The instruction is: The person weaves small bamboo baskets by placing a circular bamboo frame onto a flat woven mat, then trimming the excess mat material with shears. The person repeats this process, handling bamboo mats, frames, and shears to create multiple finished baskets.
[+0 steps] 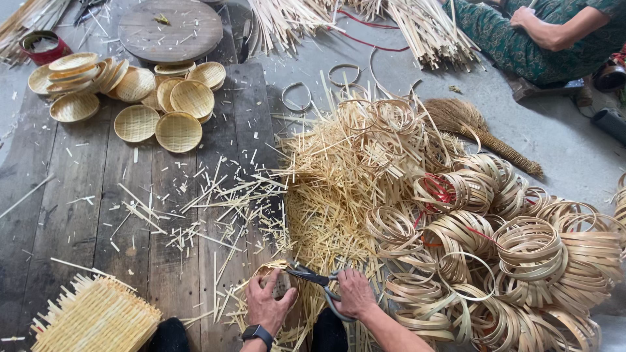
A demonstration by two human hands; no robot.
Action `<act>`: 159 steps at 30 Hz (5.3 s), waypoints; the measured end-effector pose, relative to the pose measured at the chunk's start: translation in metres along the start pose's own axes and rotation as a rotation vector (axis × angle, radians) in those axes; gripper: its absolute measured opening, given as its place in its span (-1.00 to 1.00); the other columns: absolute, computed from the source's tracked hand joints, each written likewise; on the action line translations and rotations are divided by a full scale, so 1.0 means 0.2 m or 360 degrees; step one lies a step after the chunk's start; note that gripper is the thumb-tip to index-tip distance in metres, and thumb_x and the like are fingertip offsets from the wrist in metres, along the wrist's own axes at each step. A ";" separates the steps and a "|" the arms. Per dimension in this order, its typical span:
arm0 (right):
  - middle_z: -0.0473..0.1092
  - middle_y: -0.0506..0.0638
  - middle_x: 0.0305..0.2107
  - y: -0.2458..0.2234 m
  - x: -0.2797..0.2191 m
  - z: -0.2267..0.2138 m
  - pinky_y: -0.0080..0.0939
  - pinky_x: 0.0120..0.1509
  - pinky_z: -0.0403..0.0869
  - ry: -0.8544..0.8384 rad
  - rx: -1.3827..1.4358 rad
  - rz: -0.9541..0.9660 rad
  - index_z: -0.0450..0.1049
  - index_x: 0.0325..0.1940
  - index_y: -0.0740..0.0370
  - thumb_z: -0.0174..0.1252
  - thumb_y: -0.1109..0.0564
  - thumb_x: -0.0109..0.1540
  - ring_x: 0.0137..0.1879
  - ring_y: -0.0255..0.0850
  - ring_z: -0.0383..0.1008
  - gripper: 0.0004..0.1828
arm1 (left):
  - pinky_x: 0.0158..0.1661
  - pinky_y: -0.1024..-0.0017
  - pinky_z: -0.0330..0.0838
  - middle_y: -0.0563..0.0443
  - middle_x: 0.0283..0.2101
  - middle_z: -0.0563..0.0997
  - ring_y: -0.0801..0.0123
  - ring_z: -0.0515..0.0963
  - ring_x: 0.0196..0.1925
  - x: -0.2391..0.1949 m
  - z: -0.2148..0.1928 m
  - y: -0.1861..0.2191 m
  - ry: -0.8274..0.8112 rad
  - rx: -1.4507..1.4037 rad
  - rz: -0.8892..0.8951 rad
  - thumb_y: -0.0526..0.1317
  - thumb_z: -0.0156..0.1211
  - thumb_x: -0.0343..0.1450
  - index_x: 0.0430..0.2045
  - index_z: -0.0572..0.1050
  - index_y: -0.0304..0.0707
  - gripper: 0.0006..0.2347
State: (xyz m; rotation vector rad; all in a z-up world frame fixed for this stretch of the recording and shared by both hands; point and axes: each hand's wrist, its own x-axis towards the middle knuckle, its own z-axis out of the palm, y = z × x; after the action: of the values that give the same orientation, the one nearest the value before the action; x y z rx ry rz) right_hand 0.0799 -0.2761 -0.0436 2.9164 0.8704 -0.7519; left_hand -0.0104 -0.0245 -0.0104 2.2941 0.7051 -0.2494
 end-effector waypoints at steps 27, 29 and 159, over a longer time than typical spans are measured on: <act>0.36 0.19 -0.35 -0.09 0.01 -0.05 0.01 -0.14 0.45 0.0351 -0.0013 -0.0038 0.42 -0.17 0.35 0.18 -0.29 0.11 -0.19 0.01 0.40 -0.39 | 0.29 0.05 0.27 -0.27 0.24 0.30 -0.12 0.32 0.30 -0.03 0.00 -0.02 0.0168 -0.0066 0.0368 -0.11 0.55 0.09 0.16 0.40 0.22 -0.31; 0.36 0.16 -0.37 -0.14 0.04 -0.08 0.00 -0.14 0.46 0.0461 -0.0077 -0.0053 0.43 -0.21 0.34 0.23 -0.23 -0.01 -0.20 0.00 0.41 -0.41 | 0.28 0.06 0.26 -0.30 0.25 0.30 -0.17 0.32 0.30 -0.04 -0.01 -0.03 0.0197 -0.0112 0.0518 -0.18 0.53 0.07 0.14 0.42 0.17 -0.32; 0.52 0.14 -0.40 -0.49 0.07 0.17 -0.06 -0.30 0.63 -0.0329 0.2303 0.0965 0.50 -0.16 0.46 0.26 0.24 0.22 -0.33 -0.09 0.58 -0.81 | -0.33 0.30 0.65 -0.08 -0.29 0.68 0.27 0.68 -0.34 -0.23 0.30 -0.47 -0.0122 -0.2063 -0.1325 -0.29 0.14 0.50 -0.16 0.59 -0.43 -0.84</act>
State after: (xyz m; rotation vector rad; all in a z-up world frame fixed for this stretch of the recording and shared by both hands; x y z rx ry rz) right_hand 0.0247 -0.1901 -0.0669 3.4804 -1.0533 -2.1331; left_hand -0.0997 -0.0295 -0.0917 0.7045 1.2552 -0.1622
